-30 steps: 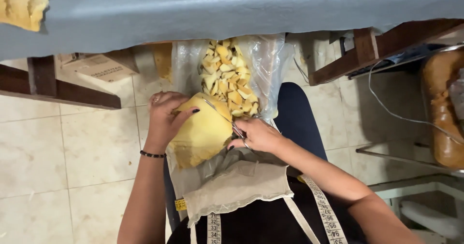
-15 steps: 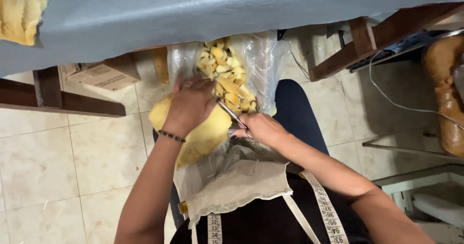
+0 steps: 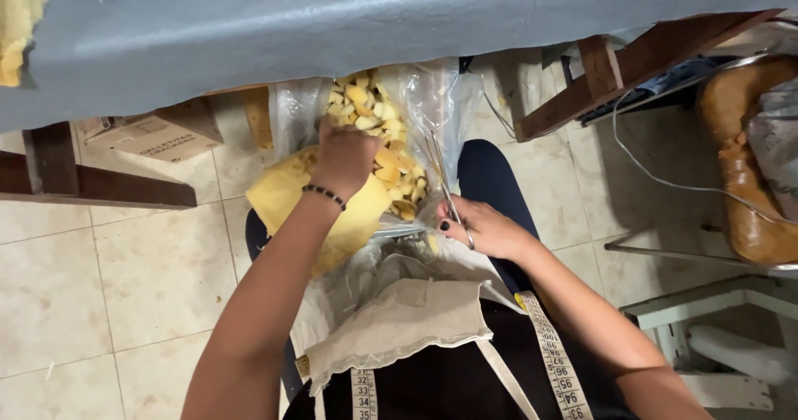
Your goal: The person uses a pair of scissors to cut a large piece of yellow foam into smaller, irregular chunks, which are then collected in a plastic bag.
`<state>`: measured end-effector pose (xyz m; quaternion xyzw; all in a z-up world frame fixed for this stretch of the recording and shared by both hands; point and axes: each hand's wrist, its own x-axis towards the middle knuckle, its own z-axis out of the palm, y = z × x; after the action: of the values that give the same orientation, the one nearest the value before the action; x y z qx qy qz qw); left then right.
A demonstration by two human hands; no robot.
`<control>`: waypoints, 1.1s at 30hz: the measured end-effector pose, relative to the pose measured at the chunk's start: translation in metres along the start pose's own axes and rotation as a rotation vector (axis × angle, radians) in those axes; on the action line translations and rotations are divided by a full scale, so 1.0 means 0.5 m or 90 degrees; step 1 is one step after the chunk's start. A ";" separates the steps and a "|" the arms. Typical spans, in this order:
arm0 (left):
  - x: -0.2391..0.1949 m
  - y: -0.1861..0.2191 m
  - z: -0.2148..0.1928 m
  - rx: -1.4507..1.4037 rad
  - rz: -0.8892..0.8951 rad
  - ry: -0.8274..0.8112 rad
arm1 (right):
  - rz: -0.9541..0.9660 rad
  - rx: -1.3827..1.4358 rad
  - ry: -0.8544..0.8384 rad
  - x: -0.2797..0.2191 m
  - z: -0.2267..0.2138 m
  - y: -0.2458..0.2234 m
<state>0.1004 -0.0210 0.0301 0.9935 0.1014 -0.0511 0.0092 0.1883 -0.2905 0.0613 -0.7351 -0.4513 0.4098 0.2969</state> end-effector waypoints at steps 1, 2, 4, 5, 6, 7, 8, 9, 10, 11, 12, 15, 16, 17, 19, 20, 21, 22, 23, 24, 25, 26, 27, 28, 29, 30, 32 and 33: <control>-0.004 -0.007 -0.004 0.000 0.001 0.001 | 0.001 -0.001 0.001 0.001 0.006 0.008; -0.009 -0.015 -0.009 -0.046 0.000 0.014 | 0.005 0.021 0.006 0.002 0.012 0.016; -0.026 -0.026 -0.003 -0.093 -0.005 0.024 | 0.011 0.041 0.007 0.009 0.024 0.023; -0.033 -0.032 0.006 -0.154 -0.010 0.160 | -0.002 0.032 -0.013 0.016 0.028 0.023; -0.041 -0.038 0.015 -0.214 -0.016 0.297 | -0.016 0.022 -0.033 0.024 0.033 0.021; -0.044 -0.037 0.019 -0.214 -0.019 0.299 | -0.017 0.019 -0.036 0.036 0.029 0.004; -0.047 -0.037 0.023 -0.254 -0.007 0.334 | -0.026 0.027 -0.040 0.047 0.026 -0.015; -0.052 -0.037 0.028 -0.294 0.005 0.369 | -0.035 0.035 -0.045 0.059 0.023 -0.033; -0.059 -0.028 0.025 -0.295 0.002 0.371 | -0.035 0.032 -0.048 0.072 0.022 -0.037; -0.065 -0.020 0.021 -0.350 -0.021 0.354 | -0.050 0.025 -0.045 0.086 0.022 -0.041; -0.071 -0.012 0.018 -0.404 -0.043 0.338 | -0.065 0.017 -0.042 0.100 0.021 -0.045; -0.077 -0.002 0.007 -0.455 -0.063 0.328 | -0.079 0.020 -0.012 0.139 0.023 -0.031; -0.077 -0.004 -0.001 -0.455 -0.064 0.329 | -0.080 0.019 -0.013 0.143 0.025 -0.033; -0.078 -0.007 -0.009 -0.481 -0.067 0.351 | -0.049 0.058 -0.010 0.147 0.027 -0.034; -0.078 -0.012 -0.010 -0.507 -0.072 0.372 | -0.018 0.097 -0.009 0.152 0.036 -0.035; -0.077 -0.013 -0.003 -0.509 -0.073 0.378 | -0.010 0.125 0.007 0.153 0.041 -0.035; -0.073 -0.015 0.002 -0.510 -0.070 0.384 | -0.003 0.153 0.026 0.153 0.045 -0.034; -0.067 -0.019 0.009 -0.510 -0.070 0.384 | -0.003 0.154 0.026 0.157 0.052 -0.021; -0.062 -0.021 0.018 -0.495 -0.078 0.396 | 0.002 0.180 0.040 0.158 0.060 -0.007; -0.056 -0.023 0.027 -0.479 -0.086 0.408 | 0.007 0.207 0.054 0.160 0.068 0.008; -0.052 -0.028 0.023 -0.480 -0.085 0.408 | 0.007 0.207 0.054 0.160 0.067 0.017; -0.048 -0.033 0.019 -0.434 -0.081 0.405 | 0.002 0.211 0.047 0.160 0.067 0.026; -0.047 -0.038 0.015 -0.389 -0.079 0.402 | -0.003 0.215 0.039 0.160 0.067 0.035; -0.057 -0.035 -0.020 -0.390 -0.080 0.401 | -0.003 0.216 0.038 0.143 0.053 0.015; -0.066 -0.031 -0.055 -0.362 -0.091 0.365 | -0.017 0.208 0.029 0.127 0.038 -0.005; -0.074 -0.027 -0.091 -0.333 -0.103 0.328 | -0.032 0.200 0.020 0.111 0.022 -0.025; -0.072 -0.048 -0.049 -0.203 -0.116 0.281 | -0.038 0.205 0.023 0.092 0.024 0.016; -0.073 -0.058 -0.027 -0.073 -0.128 0.230 | -0.044 0.212 0.024 0.081 0.028 0.037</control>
<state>0.0603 0.0004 0.0472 0.9692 0.2026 0.1332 0.0423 0.1944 -0.2605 0.0260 -0.6677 -0.3964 0.4542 0.4368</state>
